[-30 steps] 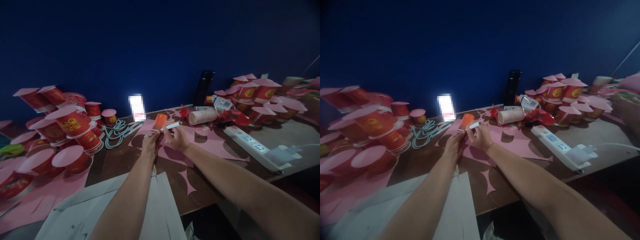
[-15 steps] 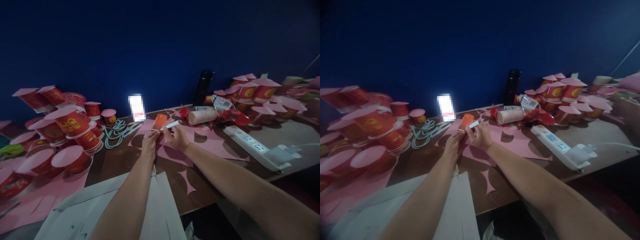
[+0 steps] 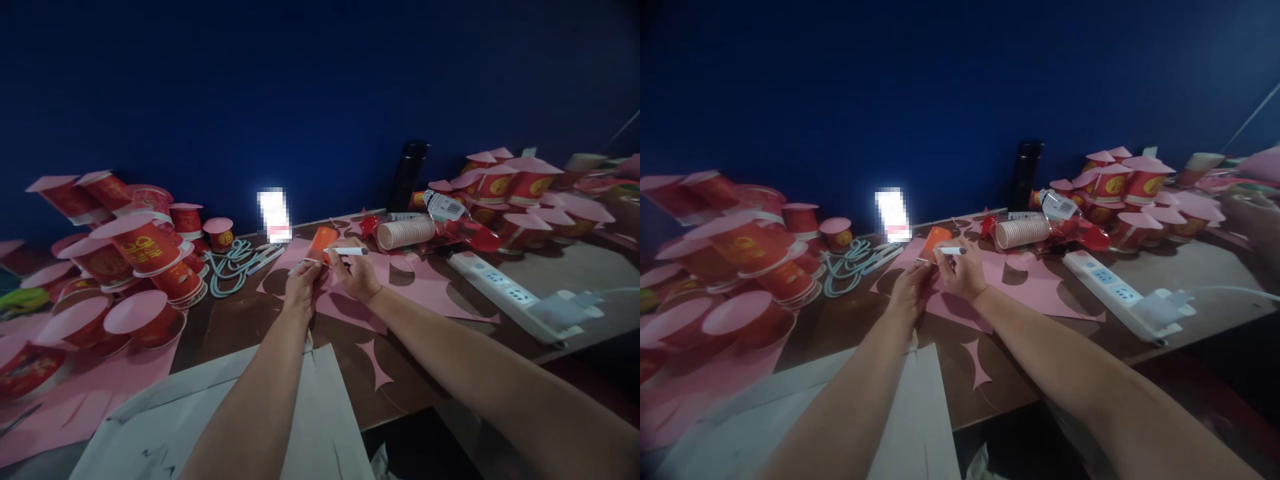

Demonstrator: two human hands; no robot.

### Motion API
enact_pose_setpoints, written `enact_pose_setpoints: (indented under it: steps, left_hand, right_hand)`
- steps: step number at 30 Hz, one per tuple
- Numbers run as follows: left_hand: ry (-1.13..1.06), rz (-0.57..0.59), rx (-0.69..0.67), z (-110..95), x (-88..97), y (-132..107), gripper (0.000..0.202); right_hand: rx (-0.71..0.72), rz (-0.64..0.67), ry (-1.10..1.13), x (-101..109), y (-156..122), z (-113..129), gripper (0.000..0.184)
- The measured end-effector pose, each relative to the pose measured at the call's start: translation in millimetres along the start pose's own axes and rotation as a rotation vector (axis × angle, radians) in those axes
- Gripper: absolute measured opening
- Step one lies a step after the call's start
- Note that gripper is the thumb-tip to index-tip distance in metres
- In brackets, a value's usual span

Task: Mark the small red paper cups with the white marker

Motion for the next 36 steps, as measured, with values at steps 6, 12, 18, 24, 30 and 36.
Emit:
enact_pose_setpoints:
  steps: [6,12,18,24,30,36]
  left_hand:
    - [-0.031,-0.050,0.051,2.2,3.3,-1.0,0.009]
    - [-0.047,-0.057,0.030,0.8,4.2,-0.7,0.009]
    - [-0.041,-0.009,0.013,0.9,1.8,0.6,0.013]
    - [-0.048,-0.005,0.025,3.7,2.7,2.7,0.012]
    - [-0.043,-0.032,0.034,3.1,2.9,0.5,0.011]
    - [-0.029,-0.031,0.044,4.6,3.7,1.6,0.013]
  right_hand:
    - [-0.027,-0.036,-0.015,3.0,-1.3,-4.1,0.020]
    - [0.000,-0.040,-0.021,1.4,-1.3,-2.2,0.018]
    - [0.043,-0.045,-0.057,0.9,-1.2,1.6,0.014]
    - [0.033,-0.026,-0.090,-2.8,-2.4,-1.0,0.013]
    - [0.025,-0.007,-0.120,-3.7,-2.2,-0.3,0.016]
    - [0.013,0.027,-0.112,-6.7,-2.9,0.5,0.018]
Point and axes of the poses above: each hand's wrist, its own y-axis towards the middle knuckle, its own x-axis out of the back of the hand, z = x × y, the point moved 10 cm from there along y, towards the middle knuckle, and after that the axes turned 1 degree about y, right-handed, at the moved point
